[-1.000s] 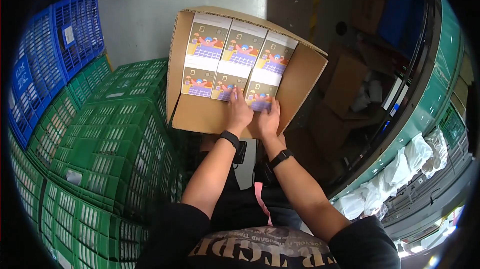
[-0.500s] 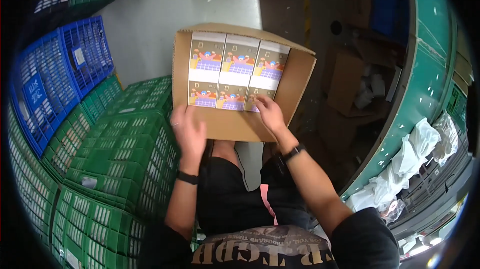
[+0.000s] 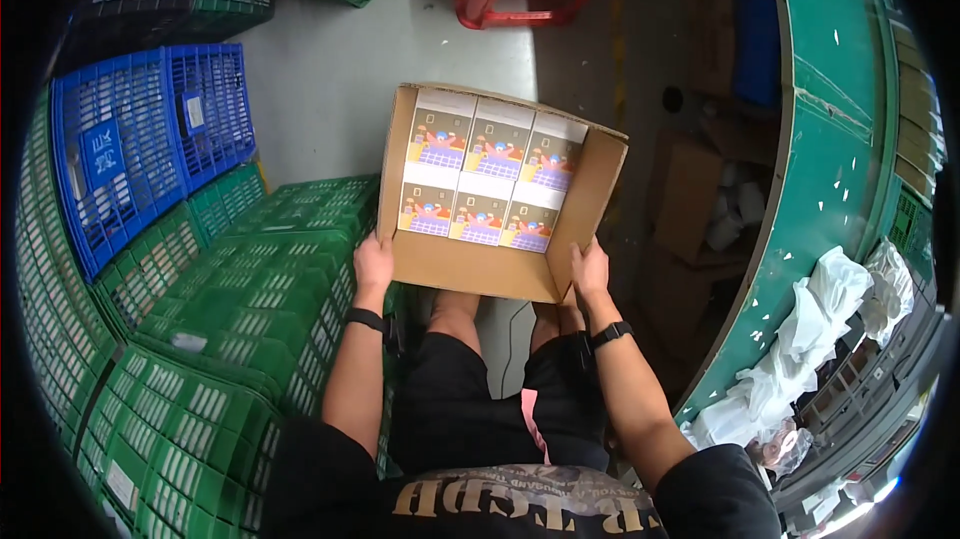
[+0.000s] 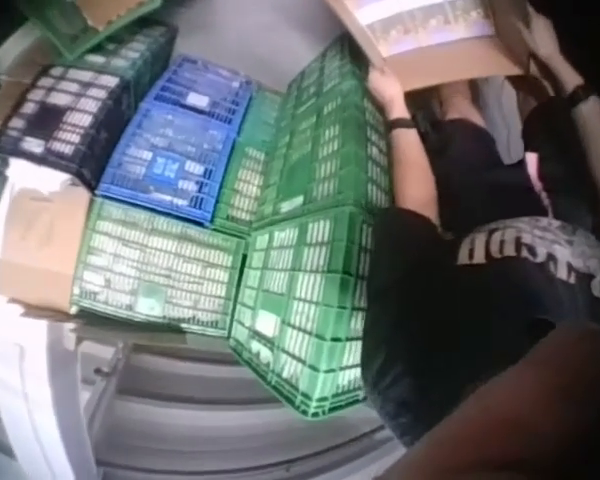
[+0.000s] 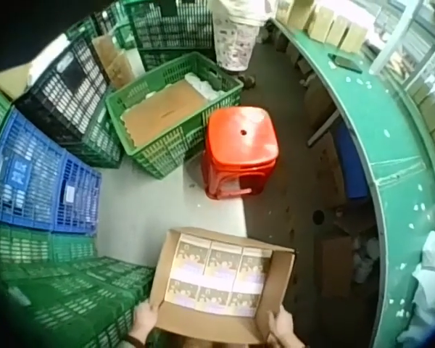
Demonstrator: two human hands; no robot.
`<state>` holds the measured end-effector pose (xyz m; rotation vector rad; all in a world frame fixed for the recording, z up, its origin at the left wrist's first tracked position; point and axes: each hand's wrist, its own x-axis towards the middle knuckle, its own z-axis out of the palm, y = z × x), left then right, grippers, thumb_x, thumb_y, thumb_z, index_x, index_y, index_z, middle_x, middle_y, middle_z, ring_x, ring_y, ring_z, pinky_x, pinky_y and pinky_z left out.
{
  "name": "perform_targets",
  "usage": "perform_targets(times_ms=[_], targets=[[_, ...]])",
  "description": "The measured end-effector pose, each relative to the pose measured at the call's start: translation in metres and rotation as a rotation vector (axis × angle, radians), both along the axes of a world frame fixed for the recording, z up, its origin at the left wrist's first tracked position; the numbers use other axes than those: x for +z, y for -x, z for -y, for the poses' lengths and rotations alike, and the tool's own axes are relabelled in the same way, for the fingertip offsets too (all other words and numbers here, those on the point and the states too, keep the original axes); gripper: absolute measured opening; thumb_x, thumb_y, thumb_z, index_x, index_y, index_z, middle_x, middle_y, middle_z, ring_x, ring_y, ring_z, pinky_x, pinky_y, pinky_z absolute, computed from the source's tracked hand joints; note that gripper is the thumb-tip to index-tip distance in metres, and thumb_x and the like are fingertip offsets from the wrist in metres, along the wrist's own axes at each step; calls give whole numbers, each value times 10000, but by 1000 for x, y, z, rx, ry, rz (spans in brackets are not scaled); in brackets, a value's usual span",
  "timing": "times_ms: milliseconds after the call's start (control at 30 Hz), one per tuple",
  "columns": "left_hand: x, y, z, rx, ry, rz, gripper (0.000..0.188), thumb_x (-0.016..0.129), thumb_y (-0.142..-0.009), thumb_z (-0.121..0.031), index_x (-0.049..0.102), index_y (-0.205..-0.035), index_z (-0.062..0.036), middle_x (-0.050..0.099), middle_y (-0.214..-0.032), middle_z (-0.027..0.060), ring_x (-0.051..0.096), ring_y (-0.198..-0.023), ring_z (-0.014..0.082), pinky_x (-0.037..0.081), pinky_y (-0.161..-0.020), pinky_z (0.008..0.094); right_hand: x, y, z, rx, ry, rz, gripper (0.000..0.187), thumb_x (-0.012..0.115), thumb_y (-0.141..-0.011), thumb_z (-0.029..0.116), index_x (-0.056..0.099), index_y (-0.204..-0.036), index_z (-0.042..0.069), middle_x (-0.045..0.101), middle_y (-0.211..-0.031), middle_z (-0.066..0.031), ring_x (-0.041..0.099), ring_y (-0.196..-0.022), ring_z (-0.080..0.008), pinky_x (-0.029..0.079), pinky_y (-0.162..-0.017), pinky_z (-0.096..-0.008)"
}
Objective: The person picks up white packets from a green crate, places them on a table, and then puts small white boxes into a cardboard box before sealing it with a tape dispenser.
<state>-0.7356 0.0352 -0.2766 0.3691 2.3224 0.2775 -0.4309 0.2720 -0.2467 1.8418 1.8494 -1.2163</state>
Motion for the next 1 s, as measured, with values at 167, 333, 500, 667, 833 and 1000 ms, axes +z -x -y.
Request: perform_targets(times_ms=[167,333,500,667,833,1000], targets=[[-1,-7,2,-20,0,8,344,468,-938,-280,609,-1137,-37,638,-963,272,601,-901,468,486,-805,526,-12,-22,1,86,-109,-103,304,586,-897,164,572,-1136,-23,656,-970,-259,629,-968,-414,512,-797,-416],[-3,-30,4,-29,-31,-39,354,440,-957,-298,592,-1158,-50,636,-952,276,598,-899,474,483,-798,546,-15,-35,-9,135,-77,-128,279,587,-895,139,573,-1121,-24,656,-938,-256,640,-932,-410,518,-762,-413],[-5,-90,24,-37,5,-33,327,448,-953,-286,609,-1080,-31,637,-933,276,596,-890,480,479,-771,545,-27,-58,-47,207,-122,-145,278,592,-880,131,579,-1122,-5,648,-894,-259,635,-897,-416,520,-735,-436],[-3,-199,63,85,-12,108,339,501,-914,-249,596,-1099,18,625,-993,294,585,-951,479,479,-786,502,-20,-72,-75,512,-337,-110,306,565,-886,178,571,-1159,38,653,-863,-247,636,-816,-417,519,-706,-499],[-2,-256,50,276,-284,144,649,554,-875,-183,257,-1386,83,494,-1261,329,502,-1175,434,421,-964,441,-14,-55,-45,590,-375,-25,349,551,-898,211,547,-1198,33,666,-819,-238,654,-757,-401,529,-674,-498],[-31,-265,-30,-15,-192,177,992,639,-831,-252,-46,-1437,130,30,-1503,382,103,-1402,509,184,-1169,426,-29,-31,1,659,-332,73,405,522,-900,174,487,-1267,7,651,-764,-263,653,-702,-415,529,-671,-513]])
